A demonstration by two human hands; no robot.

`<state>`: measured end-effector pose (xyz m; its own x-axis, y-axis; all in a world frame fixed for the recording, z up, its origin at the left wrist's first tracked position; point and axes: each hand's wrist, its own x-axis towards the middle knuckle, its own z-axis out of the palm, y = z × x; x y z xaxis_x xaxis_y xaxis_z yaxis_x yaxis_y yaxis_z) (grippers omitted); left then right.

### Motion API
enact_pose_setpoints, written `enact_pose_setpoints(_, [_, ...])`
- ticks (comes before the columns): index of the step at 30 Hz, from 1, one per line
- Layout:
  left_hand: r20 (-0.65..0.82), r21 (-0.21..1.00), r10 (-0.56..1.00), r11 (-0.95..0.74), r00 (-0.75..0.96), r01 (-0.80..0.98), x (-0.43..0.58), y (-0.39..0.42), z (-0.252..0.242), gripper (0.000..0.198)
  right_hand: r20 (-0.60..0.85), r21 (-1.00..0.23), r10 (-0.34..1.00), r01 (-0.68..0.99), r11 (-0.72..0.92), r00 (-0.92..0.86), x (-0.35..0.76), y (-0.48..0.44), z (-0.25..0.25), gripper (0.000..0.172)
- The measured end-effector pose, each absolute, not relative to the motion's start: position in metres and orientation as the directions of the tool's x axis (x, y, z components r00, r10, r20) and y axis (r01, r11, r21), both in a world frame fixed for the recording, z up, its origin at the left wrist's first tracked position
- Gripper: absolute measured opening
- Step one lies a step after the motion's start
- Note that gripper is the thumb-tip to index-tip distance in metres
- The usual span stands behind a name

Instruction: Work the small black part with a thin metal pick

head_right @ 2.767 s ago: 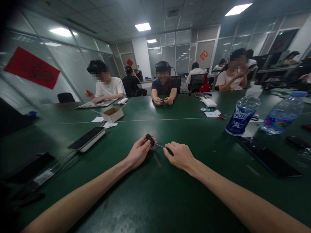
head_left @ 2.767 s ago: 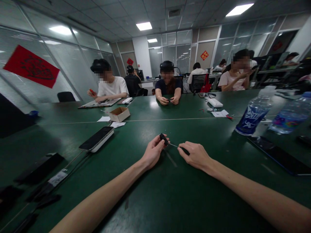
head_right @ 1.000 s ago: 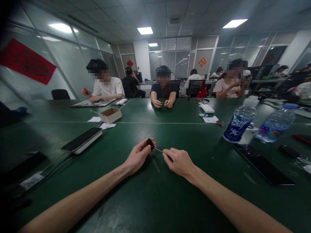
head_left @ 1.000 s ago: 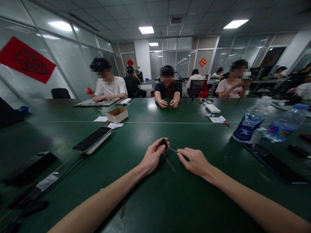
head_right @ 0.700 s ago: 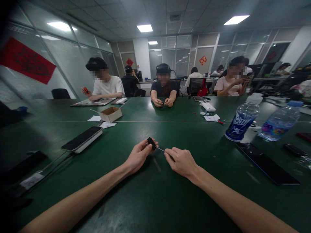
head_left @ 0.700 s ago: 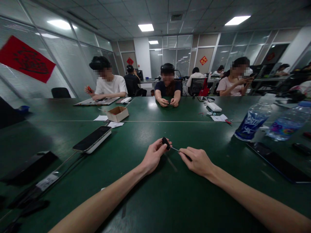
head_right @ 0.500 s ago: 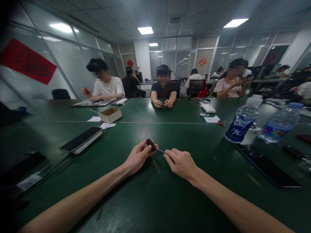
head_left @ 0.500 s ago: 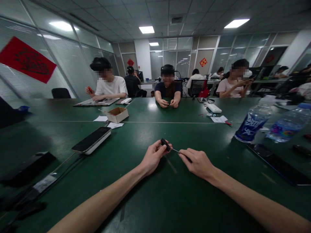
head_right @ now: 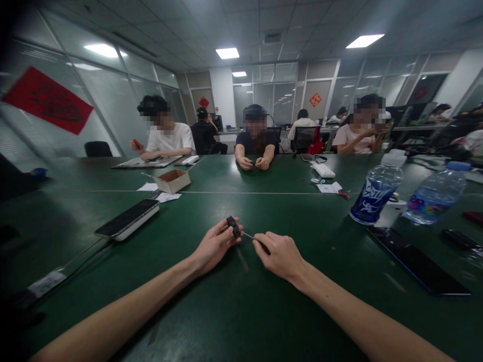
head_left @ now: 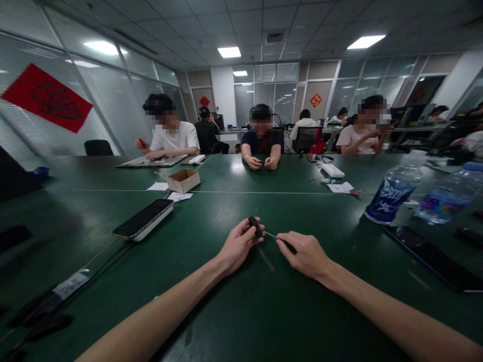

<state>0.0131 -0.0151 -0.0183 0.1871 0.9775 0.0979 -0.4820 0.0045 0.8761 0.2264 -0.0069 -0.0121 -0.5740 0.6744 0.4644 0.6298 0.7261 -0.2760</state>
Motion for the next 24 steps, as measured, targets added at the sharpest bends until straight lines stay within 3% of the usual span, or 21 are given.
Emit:
enact_pose_setpoints(8, [0.113, 0.871, 0.98, -0.018, 0.165, -0.491, 0.0133, -0.0149, -0.0194, 0.034, 0.475, -0.182, 0.652, 0.66, 0.729, -0.591, 0.2244, -0.0066, -0.0145, 0.026])
enact_pose_setpoints(17, [0.189, 0.934, 0.968, -0.125, 0.164, -0.336, 0.017, -0.0178, -0.0178, 0.033, 0.433, -0.119, 0.663, 0.69, 0.714, -0.611, 0.2265, -0.0098, -0.0137, 0.027])
enact_pose_setpoints(24, [0.169, 0.93, 0.972, -0.103, 0.161, -0.353, 0.0172, -0.0196, -0.0158, 0.034, 0.457, -0.135, 0.636, 0.658, 0.741, -0.622, 0.2283, -0.0133, -0.0106, 0.025])
